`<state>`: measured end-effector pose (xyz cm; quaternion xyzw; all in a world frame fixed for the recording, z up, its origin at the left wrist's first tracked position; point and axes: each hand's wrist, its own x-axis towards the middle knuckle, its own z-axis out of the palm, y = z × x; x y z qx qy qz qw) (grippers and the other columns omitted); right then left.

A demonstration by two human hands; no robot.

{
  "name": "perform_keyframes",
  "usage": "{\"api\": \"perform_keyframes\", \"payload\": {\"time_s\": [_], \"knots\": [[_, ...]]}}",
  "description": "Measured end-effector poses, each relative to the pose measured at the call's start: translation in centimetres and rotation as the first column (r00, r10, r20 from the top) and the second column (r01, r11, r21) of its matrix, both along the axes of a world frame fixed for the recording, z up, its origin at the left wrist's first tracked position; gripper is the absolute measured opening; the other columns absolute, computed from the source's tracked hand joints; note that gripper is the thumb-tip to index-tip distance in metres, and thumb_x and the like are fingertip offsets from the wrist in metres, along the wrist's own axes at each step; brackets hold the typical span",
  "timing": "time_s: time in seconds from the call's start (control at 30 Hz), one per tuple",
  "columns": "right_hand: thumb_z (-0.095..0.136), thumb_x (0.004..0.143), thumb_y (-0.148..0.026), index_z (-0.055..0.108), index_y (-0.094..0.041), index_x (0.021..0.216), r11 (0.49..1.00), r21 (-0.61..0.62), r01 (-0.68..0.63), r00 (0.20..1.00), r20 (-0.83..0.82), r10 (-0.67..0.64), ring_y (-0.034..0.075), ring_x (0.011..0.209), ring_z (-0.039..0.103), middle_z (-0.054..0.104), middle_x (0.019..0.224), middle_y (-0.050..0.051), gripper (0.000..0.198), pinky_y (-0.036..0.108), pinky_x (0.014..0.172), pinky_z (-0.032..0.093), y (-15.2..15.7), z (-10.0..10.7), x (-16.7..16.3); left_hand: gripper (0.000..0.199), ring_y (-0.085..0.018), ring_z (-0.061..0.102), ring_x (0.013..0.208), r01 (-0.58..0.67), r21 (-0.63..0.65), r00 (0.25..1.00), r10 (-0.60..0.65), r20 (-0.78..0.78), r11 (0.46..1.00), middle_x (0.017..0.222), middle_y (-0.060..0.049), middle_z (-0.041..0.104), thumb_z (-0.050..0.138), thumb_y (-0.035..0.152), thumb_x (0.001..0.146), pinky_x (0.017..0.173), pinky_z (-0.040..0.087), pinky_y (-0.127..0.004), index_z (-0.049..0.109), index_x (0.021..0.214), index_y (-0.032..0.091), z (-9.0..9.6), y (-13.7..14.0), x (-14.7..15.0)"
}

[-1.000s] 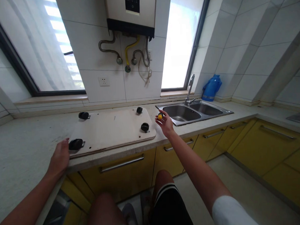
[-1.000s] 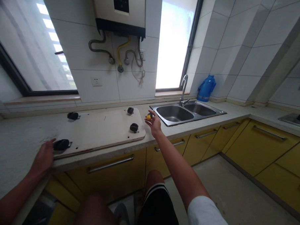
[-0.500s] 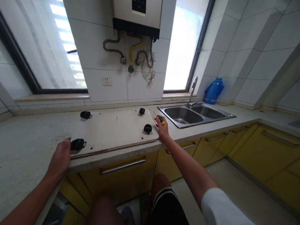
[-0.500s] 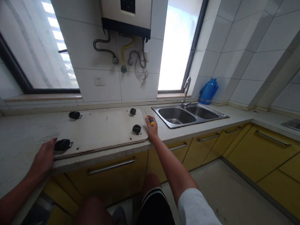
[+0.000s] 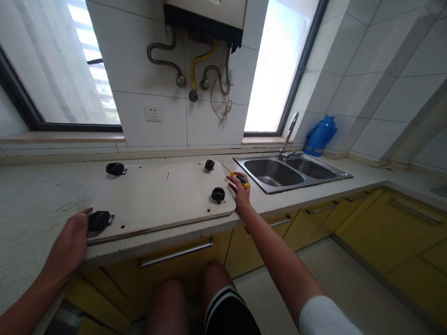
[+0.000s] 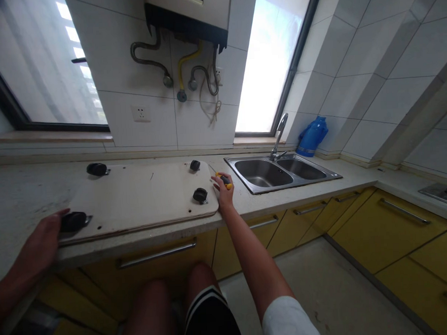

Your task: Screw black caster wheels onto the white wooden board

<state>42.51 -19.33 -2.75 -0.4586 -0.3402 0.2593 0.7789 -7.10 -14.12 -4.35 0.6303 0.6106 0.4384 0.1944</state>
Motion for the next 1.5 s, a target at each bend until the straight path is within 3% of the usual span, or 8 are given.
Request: {"api": "perform_keyframes", "payload": {"time_s": [0.63,1.0,1.27,1.5], "knots": [[0.076,0.105,-0.042,0.073,-0.016,0.123,0.998,0.056,-0.026,0.985,0.171,0.016,0.020,0.103,0.076,0.077,0.112,0.005,0.032,0.043,0.099,0.066,-0.70,0.27,-0.91,0.085,-0.040,0.059,0.151,-0.011,-0.016,1.000,0.011,-0.029,1.000,0.155,-0.022,0.064,0.025,0.073,0.107,0.138,0.035,-0.056,0.062,0.152,0.011,0.10,-0.23,-0.04],[0.077,0.105,-0.041,0.073,-0.016,0.123,0.997,0.060,-0.041,0.979,0.204,0.028,0.020,0.106,0.076,0.077,0.116,0.006,0.031,0.045,0.102,0.065,-0.72,0.22,-0.72,0.084,-0.041,0.060,0.149,-0.011,-0.001,0.999,0.010,-0.049,1.000,0.154,-0.024,0.065,0.024,0.068,0.108,0.137,0.037,-0.058,0.061,0.153,0.008,0.39,-0.38,0.21],[0.076,0.105,-0.042,0.073,-0.016,0.123,0.997,0.069,-0.046,0.975,0.222,0.030,0.021,0.106,0.076,0.077,0.115,0.006,0.032,0.045,0.101,0.065,-0.71,0.20,-0.65,0.086,-0.041,0.058,0.152,-0.024,-0.020,0.999,0.024,-0.027,0.999,0.156,-0.020,0.064,0.025,0.080,0.105,0.137,0.038,-0.060,0.061,0.153,0.018,0.02,-0.41,-0.06],[0.078,0.104,-0.040,0.073,-0.016,0.123,0.996,0.079,-0.032,0.974,0.225,0.013,0.021,0.106,0.077,0.078,0.116,0.006,0.031,0.045,0.102,0.065,-0.57,0.03,-0.65,0.095,-0.043,0.053,0.157,-0.011,-0.024,0.999,0.010,-0.043,1.000,0.160,-0.023,0.061,0.022,0.082,0.105,0.138,0.034,-0.060,0.059,0.158,0.013,-0.32,-0.14,-0.42]]}}
